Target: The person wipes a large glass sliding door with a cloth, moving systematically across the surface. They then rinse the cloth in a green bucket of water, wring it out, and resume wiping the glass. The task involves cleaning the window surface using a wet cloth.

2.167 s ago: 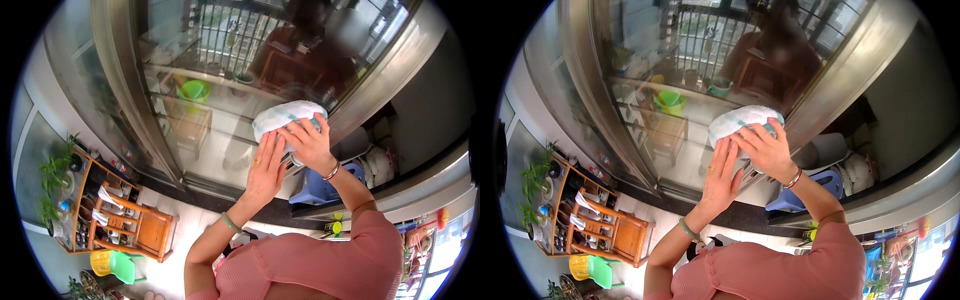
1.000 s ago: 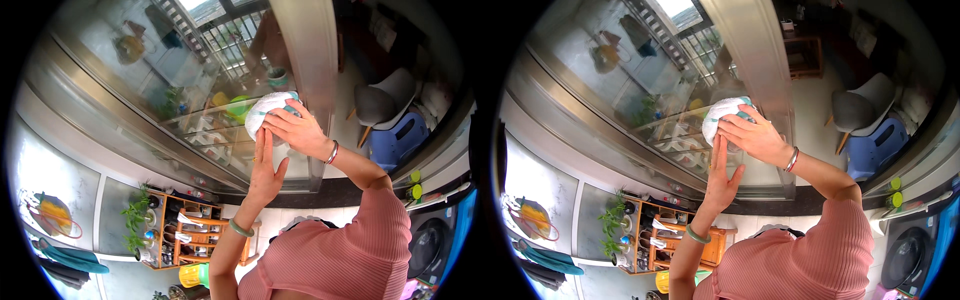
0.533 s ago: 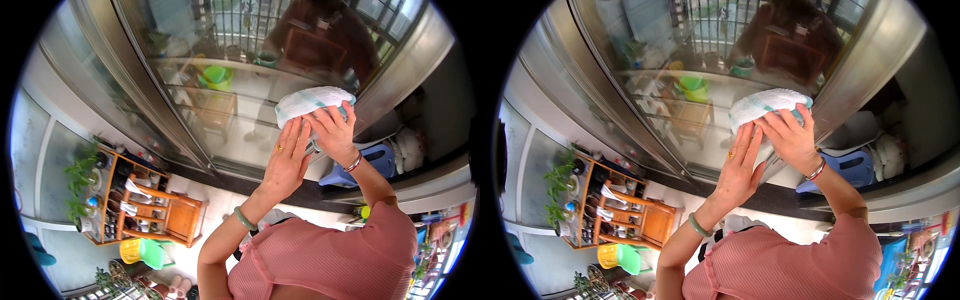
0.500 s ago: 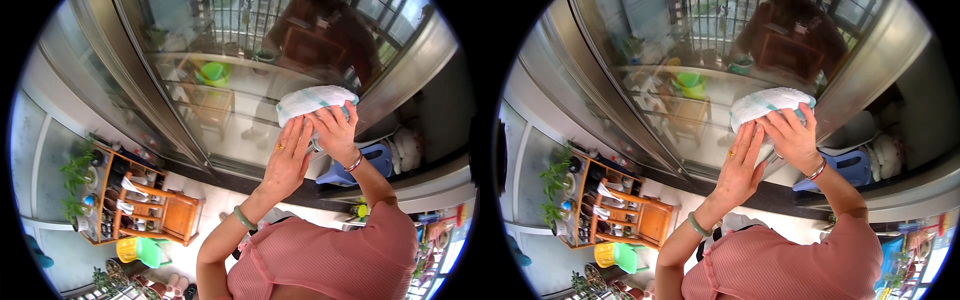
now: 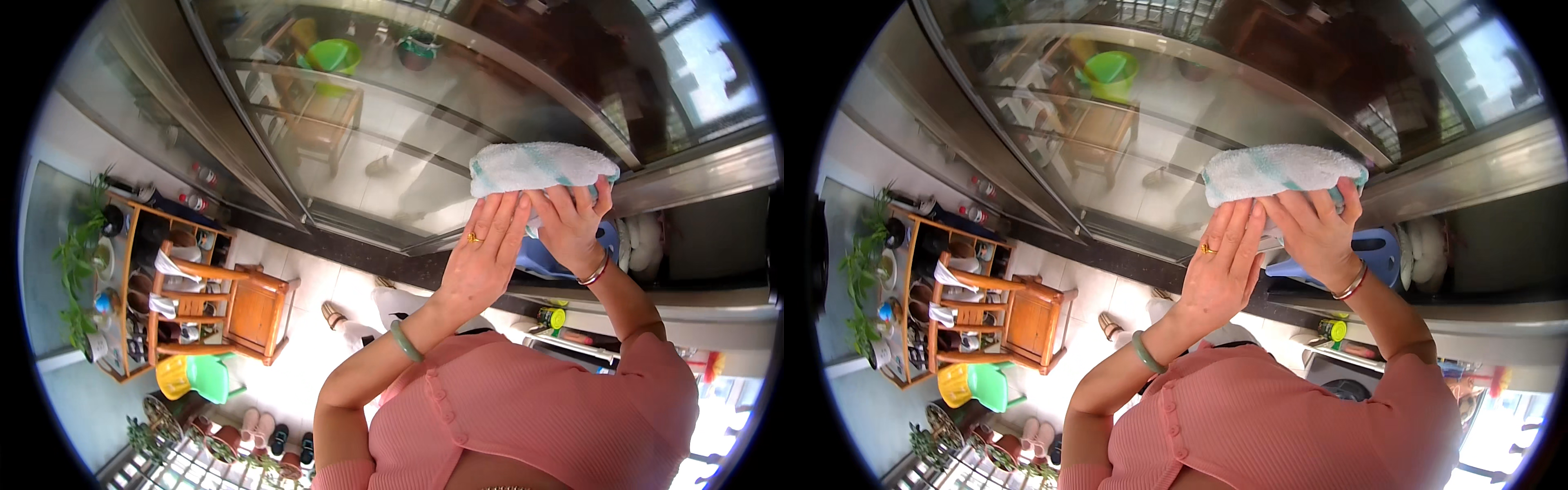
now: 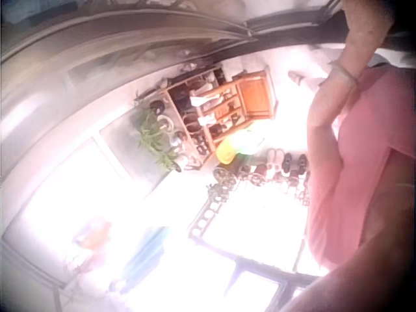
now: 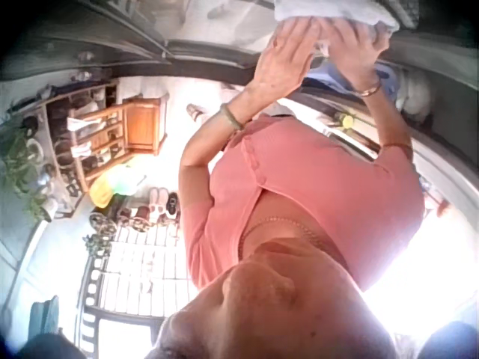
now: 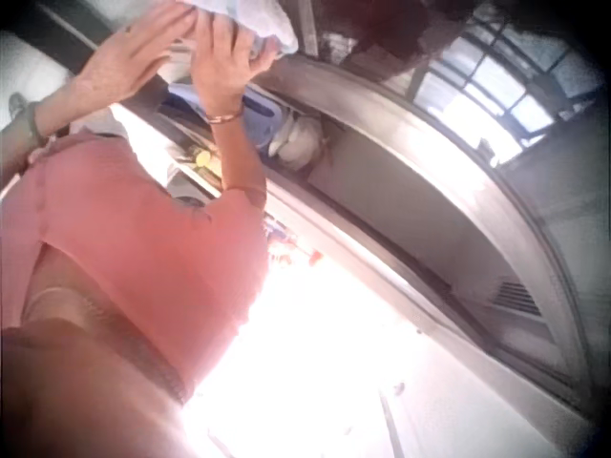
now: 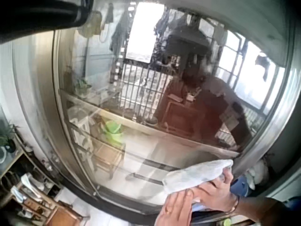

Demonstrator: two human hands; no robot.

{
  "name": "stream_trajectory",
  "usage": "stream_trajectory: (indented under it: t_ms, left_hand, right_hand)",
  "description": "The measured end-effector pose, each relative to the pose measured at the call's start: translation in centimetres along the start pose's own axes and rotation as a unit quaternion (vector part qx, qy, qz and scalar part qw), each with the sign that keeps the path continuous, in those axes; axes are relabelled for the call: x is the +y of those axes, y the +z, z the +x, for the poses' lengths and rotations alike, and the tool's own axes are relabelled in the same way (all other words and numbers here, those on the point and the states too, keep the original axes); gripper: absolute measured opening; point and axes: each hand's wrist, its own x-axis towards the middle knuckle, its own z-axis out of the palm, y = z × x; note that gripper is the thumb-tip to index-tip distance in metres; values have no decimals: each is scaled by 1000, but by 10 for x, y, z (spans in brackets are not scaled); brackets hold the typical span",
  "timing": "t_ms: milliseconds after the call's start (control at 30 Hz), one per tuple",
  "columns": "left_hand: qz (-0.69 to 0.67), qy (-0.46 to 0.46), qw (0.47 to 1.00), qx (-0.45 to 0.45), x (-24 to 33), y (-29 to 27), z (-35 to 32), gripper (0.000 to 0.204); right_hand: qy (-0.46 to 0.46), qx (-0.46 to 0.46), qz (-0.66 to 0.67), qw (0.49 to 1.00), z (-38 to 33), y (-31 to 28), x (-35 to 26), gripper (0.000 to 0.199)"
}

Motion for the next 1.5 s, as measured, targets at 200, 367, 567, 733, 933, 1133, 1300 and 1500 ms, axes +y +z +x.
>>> stream_trajectory:
  t_ms: [200, 367, 567, 733, 933, 1133, 1300, 1500]
  left_hand:
    - [-18, -42, 998, 39, -8, 28, -30, 63]
    - [-58, -81, 994, 40, -13, 43, -52, 73]
    - [-118, -136, 983, 46, -16, 61, -91, 72]
    - [-148, -164, 972, 81, -8, 86, -101, 71]
    - [-158, -177, 968, 83, -1, 88, -99, 71]
    - [-144, -166, 972, 81, -5, 98, -98, 74]
    - [-89, -166, 975, 115, 0, 104, -83, 78]
    - [-56, -120, 984, 123, -7, 87, -49, 86]
  right_hand:
    - [-80, -50, 54, 994, 7, -5, -7, 35]
    - [-118, -81, 94, 985, 7, 1, -17, 37]
    - [-187, -125, 127, 966, -7, 14, -39, 40]
    - [-250, -170, 120, 946, -9, 13, -34, 41]
    - [-281, -215, 114, 928, 2, -2, -33, 43]
    - [-288, -211, 122, 926, 3, -2, -30, 42]
    - [-269, -211, 135, 930, 0, 5, -20, 41]
    - [-206, -207, 111, 950, 23, -6, -8, 46]
